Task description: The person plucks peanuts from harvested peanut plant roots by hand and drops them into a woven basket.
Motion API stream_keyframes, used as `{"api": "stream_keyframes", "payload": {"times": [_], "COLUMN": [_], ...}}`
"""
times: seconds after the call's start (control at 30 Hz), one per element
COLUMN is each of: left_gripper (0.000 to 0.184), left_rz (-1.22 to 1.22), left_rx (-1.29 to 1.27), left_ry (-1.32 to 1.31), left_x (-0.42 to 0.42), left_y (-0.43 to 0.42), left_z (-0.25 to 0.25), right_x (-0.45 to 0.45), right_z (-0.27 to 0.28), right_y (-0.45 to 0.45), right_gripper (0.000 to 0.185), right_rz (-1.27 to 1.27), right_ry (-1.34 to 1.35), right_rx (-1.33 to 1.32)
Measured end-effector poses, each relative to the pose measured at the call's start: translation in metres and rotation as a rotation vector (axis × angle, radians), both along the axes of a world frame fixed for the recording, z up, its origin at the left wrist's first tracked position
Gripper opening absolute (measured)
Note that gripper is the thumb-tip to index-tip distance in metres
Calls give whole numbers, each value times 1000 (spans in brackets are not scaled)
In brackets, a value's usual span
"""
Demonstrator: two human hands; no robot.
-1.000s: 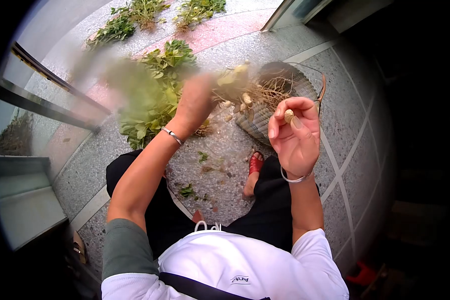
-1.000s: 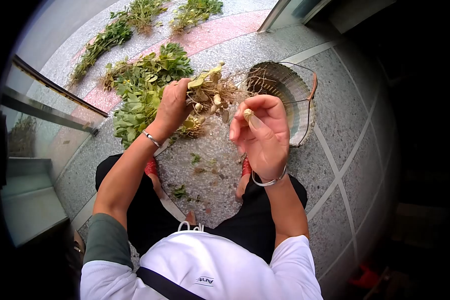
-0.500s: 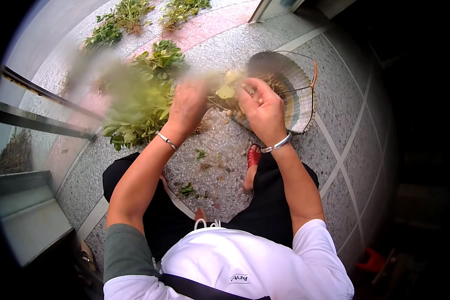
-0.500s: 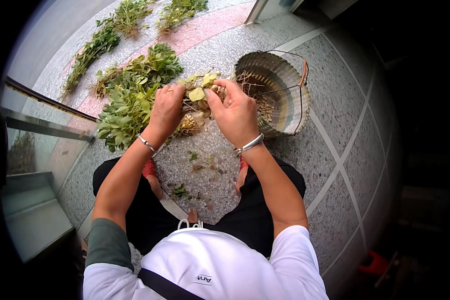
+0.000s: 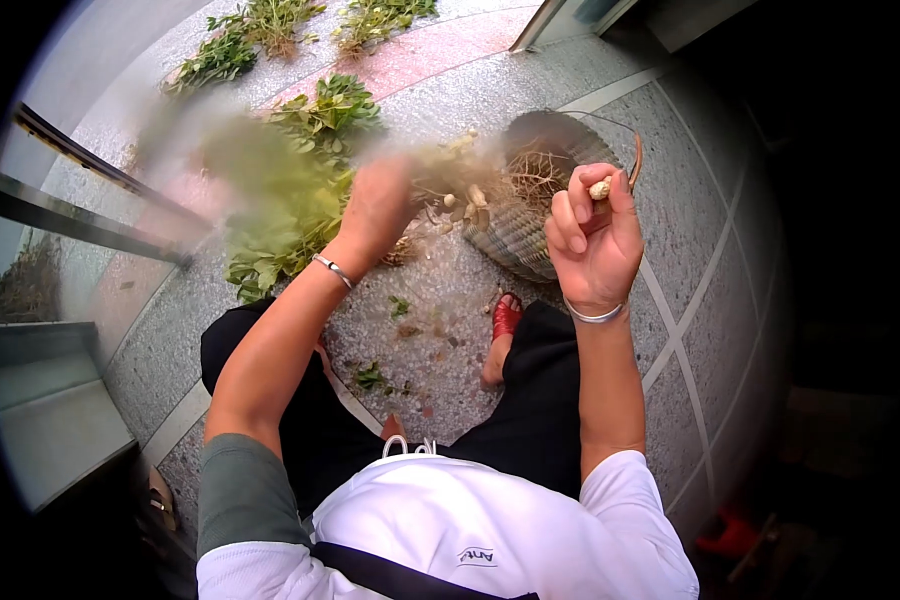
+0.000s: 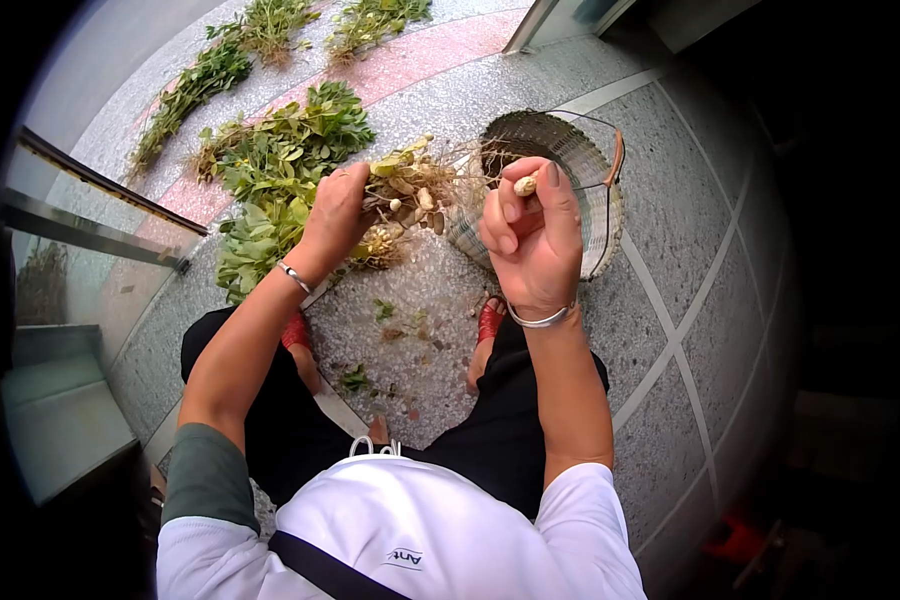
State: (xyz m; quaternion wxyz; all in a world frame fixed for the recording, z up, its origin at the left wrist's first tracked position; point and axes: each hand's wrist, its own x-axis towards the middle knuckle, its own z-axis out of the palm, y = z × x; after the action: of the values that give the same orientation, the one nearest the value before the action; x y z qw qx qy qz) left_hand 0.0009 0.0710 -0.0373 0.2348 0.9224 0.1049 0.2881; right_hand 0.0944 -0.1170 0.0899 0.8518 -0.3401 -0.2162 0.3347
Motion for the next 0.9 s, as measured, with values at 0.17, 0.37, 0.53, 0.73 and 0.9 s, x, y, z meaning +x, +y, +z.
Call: {"api": "stream_keyframes", "payload": {"times": [0.17,0.37,0.53,0.73,0.9], "left_gripper": [48,44,43,45,43], "left_rz": [3,-30,-48,-18,-56], "left_rx": [33,61,69,-21,21], "left_ry": [17,29,12,28,25], "left_x": [3,7,5,3,4], "left_y": [-4,-14,-17,-7,-8], "left_z": [-4,2,5,8,19], "right_x": [2,-14,-11,-6,-10], "right_z": [-22,-47,-60,-53,-56], "right_y": [9,25,31,21,17], "right_gripper": [10,15,14,14,13], "right_rz": [97,-284,-464,-158,-424], "right_ry": [18,-1188,-1266,-673,-833], "right_rx": [-433,-970,-881,-773,-764]}}
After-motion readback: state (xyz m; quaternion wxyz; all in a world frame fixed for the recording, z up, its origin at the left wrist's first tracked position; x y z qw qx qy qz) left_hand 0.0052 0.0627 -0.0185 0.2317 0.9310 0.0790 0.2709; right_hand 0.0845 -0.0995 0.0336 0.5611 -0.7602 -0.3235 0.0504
